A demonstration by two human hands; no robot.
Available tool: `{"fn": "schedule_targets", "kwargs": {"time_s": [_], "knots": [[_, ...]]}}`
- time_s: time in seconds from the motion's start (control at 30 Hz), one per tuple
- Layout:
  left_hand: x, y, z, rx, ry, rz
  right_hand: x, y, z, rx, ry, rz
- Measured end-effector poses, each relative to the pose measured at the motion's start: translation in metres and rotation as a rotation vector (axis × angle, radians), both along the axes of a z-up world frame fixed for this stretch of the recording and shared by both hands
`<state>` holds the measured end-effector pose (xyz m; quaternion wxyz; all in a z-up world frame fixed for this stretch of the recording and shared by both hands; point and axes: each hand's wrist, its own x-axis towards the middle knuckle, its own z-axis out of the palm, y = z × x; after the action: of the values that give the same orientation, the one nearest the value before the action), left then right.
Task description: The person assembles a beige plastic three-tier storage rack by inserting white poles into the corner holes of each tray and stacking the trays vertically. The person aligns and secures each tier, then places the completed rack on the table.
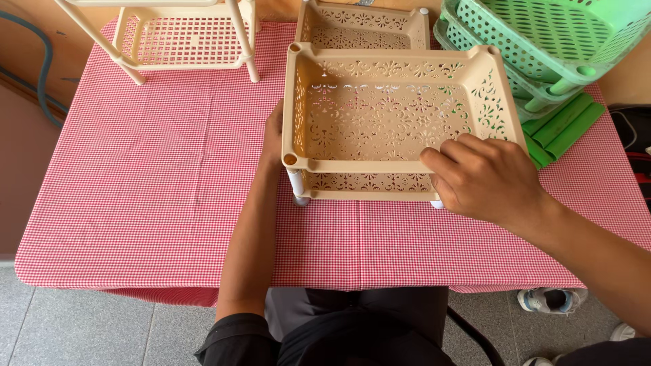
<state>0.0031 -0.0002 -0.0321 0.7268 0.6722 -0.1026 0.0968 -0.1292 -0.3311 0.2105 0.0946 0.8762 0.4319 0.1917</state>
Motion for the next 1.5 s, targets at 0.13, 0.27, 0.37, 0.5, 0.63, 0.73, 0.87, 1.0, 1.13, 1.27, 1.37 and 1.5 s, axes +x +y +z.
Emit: {"fn": "schedule_targets", "kwargs": {"time_s": [0.13, 0.27, 0.37, 0.5, 0.63, 0.73, 0.87, 1.0, 1.13, 1.27, 1.37, 1.5], "knots": [[0.0, 0.0, 0.001, -0.007, -0.065, -0.024, -0.005, 0.002, 0.008, 0.06, -0.002, 0.026], [0.002, 0.001, -0.005, 0.053, -0.011, 0.014, -0.007, -0.011, 0.017, 0.231, -0.051, 0.081], [0.009, 0.003, -0.014, -0.045, 0.12, 0.028, -0.015, -0.036, 0.021, 0.478, -0.084, 0.052], [0.018, 0.006, -0.026, -0.177, 0.261, 0.005, -0.025, -0.066, -0.003, 0.992, 0.052, 0.042], [0.021, 0.011, -0.035, -0.221, 0.373, -0.021, -0.021, -0.085, -0.047, 1.476, 0.489, 0.038], [0.022, 0.017, -0.038, -0.233, 0.453, -0.045, -0.018, -0.086, -0.069, 1.632, 0.808, 0.06], [0.022, 0.024, -0.043, -0.24, 0.524, -0.074, -0.024, -0.07, -0.077, 1.774, 1.116, -0.004], [0.02, 0.028, -0.048, -0.246, 0.562, -0.088, -0.028, -0.062, -0.067, 1.888, 1.28, -0.014], [0.021, 0.027, -0.05, -0.253, 0.568, -0.095, -0.027, -0.06, -0.064, 1.94, 1.312, 0.101], [0.021, 0.026, -0.052, -0.263, 0.566, -0.094, -0.027, -0.063, -0.068, 1.988, 1.308, 0.12], [0.021, 0.027, -0.053, -0.265, 0.568, -0.089, -0.028, -0.064, -0.073, 2.023, 1.297, 0.12], [0.023, 0.026, -0.053, -0.27, 0.567, -0.088, -0.028, -0.065, -0.082, 2.001, 1.307, 0.2]]}}
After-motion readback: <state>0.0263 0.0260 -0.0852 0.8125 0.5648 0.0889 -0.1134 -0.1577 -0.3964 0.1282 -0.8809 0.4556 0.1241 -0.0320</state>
